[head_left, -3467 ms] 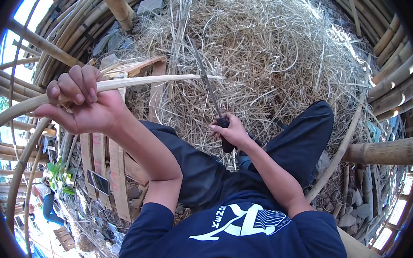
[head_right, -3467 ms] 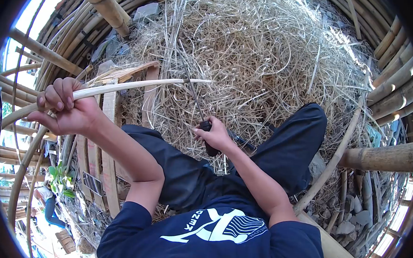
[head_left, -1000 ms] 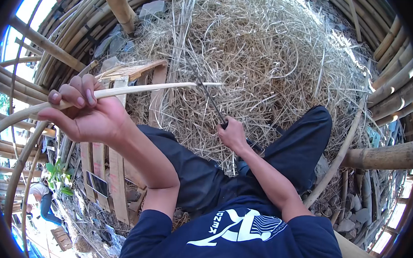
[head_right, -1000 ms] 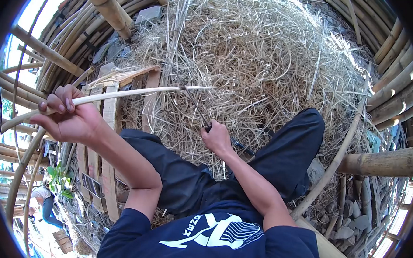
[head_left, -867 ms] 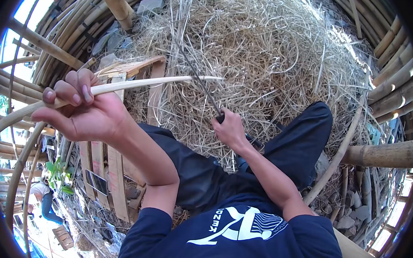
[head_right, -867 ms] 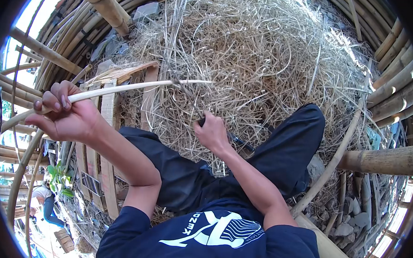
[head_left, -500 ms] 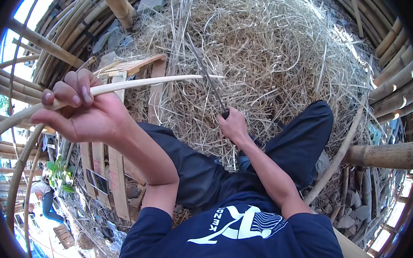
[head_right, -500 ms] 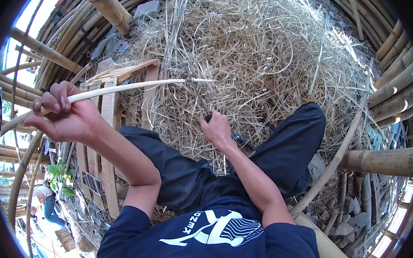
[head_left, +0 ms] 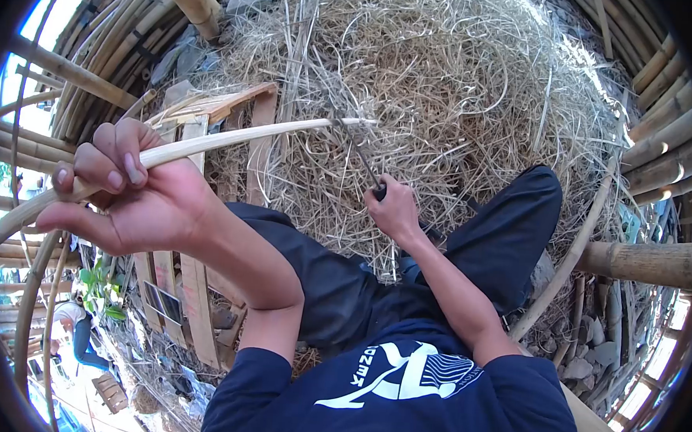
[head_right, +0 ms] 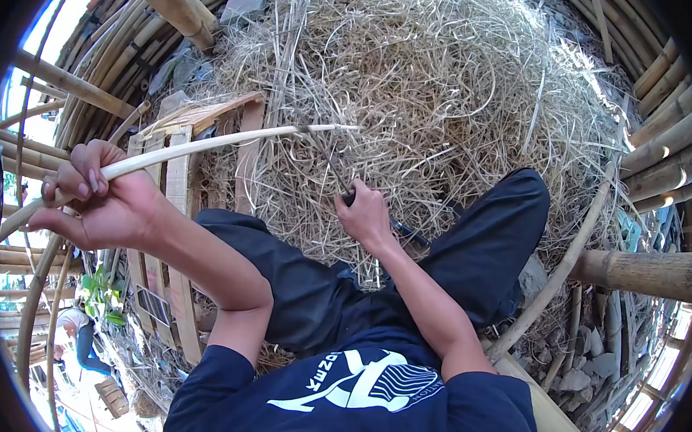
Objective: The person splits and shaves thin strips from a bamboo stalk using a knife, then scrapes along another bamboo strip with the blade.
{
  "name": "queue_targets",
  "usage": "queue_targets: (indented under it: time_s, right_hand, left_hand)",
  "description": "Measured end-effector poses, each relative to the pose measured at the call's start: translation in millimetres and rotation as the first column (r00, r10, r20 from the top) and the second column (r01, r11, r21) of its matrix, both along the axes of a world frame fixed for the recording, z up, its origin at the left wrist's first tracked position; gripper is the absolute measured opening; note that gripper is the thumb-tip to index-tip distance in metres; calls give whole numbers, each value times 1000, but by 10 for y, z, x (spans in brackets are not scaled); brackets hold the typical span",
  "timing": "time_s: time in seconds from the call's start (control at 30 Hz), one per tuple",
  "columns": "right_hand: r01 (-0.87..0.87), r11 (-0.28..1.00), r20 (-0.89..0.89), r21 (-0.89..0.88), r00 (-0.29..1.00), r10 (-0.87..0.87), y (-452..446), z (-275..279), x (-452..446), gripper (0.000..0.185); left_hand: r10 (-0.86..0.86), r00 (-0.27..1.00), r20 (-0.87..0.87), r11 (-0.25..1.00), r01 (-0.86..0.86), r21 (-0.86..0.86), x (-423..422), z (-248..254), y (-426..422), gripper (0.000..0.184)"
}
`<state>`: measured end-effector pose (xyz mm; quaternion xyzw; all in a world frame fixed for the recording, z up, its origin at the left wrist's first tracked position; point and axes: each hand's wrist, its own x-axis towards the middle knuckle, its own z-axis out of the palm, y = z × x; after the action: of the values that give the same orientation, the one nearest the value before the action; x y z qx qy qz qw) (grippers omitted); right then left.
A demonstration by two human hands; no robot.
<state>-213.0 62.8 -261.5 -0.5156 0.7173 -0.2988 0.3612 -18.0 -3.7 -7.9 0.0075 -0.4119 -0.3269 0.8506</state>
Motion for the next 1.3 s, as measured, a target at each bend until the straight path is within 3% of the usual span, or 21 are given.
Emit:
queue_targets:
  time_s: [0.03, 0.1, 0.17, 0.2, 0.3, 0.43, 0.5, 0.57, 0.73, 0.87, 0.97, 1.07, 1.1, 1.17, 1.3]
  right_hand:
    - [-28, 998, 4, -65, 1000, 28, 28, -8, 26, 29]
    - [-27, 999, -2, -27, 1000, 27, 41, -357, -19, 31]
    - [95, 976, -105, 197, 992, -75, 38, -674, -130, 35]
    - [67, 964, -104, 257, 994, -41, -5, -620, -192, 39]
    - [62, 964, -113, 258, 993, -34, -49, -386, -219, 39]
    - [-26, 999, 6, 29, 1000, 26, -16, -139, -39, 35]
    - [-46, 996, 52, 77, 998, 42, 6, -245, -49, 36]
    - [73, 960, -71, 269, 996, -56, 4, -708, -134, 36]
    - [97, 956, -87, 277, 993, -76, -18, -588, -300, 40]
    - [-27, 1000, -53, 0, 998, 27, -5, -280, -115, 34]
    - [35, 999, -58, 11, 998, -34, 80, -654, -74, 32]
    - [124, 972, -172, 200, 981, -90, 90, -1153, -194, 39]
    - [159, 943, -204, 293, 974, -100, 67, -1113, -198, 42]
    - [147, 948, -183, 283, 978, -97, 19, -1048, -216, 41]
    - [102, 985, -114, 140, 990, -86, -6, -474, -67, 33]
  left_hand:
    - [3, 1000, 1, 1000, -3, -4, 8, -2, 8, 41]
    - [30, 999, 25, 999, -30, 15, 56, -9, 21, 40]
    - [5, 1000, 24, 999, -6, 47, 68, -14, 28, 40]
    - [1, 1000, 24, 999, -2, 34, 72, -9, 12, 40]
    - [24, 999, 27, 999, -25, 24, 61, -39, 2, 40]
    - [-8, 1000, 29, 1000, 8, -2, 23, -14, -9, 41]
    - [12, 1000, 21, 1000, -12, 15, 46, -7, 7, 41]
    - [22, 1000, 20, 999, -22, 30, 76, -23, 16, 41]
    - [16, 1000, 15, 1000, -16, 12, 30, -22, -7, 42]
    - [-5, 999, 33, 1000, 5, -12, 3, -19, 1, 42]
    - [-1, 1000, -1, 1000, 1, 10, 33, -5, 9, 41]
    - [7, 1000, 1, 1000, -7, 23, 52, -31, 13, 42]
    - [16, 1000, 5, 1000, -16, 13, 62, -34, 9, 42]
    - [30, 999, 11, 1000, -30, 4, 80, -32, -19, 42]
    - [57, 998, -3, 998, -57, 33, 39, -30, -20, 41]
